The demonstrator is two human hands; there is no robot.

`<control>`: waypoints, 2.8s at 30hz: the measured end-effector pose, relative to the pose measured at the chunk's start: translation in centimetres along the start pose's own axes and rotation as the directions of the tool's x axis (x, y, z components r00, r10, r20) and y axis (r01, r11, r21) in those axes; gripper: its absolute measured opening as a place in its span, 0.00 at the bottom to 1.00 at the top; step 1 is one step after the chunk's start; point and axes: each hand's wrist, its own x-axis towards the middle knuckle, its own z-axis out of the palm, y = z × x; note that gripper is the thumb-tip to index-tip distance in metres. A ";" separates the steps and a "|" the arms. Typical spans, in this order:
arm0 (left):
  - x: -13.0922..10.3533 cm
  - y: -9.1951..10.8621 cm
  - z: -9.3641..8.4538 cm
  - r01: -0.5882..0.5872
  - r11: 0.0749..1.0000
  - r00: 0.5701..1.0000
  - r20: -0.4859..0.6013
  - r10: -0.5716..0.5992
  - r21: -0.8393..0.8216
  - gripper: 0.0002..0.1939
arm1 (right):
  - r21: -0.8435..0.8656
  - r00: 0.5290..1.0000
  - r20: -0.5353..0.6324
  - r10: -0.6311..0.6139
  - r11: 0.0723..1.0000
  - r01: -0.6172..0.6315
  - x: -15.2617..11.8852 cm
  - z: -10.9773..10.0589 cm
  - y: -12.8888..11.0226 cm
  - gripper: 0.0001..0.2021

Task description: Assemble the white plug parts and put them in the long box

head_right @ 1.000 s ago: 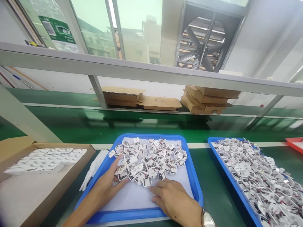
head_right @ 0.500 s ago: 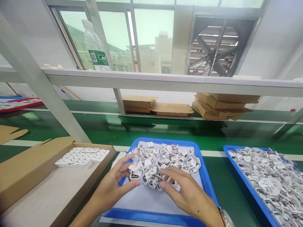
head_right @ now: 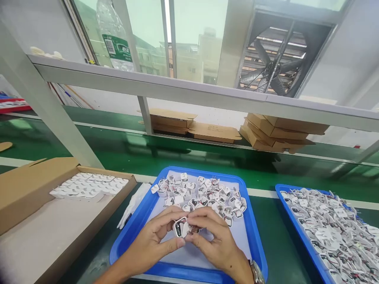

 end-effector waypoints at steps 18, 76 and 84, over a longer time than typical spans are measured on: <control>-1.3 0.0 -0.7 -0.061 0.956 0.998 -0.002 0.064 0.288 0.21 | -0.090 0.999 0.032 0.002 0.996 0.001 -1.0 1.5 -0.5 0.20; -1.4 -1.8 0.4 -0.276 0.938 0.958 -0.019 0.286 0.212 0.25 | 0.143 0.975 0.090 0.203 0.966 -0.214 -1.3 1.0 0.6 0.18; -1.7 -1.7 0.9 -0.254 0.928 0.960 -0.049 0.277 0.271 0.20 | 0.118 0.974 0.092 0.208 0.969 -0.218 -1.6 1.2 0.4 0.18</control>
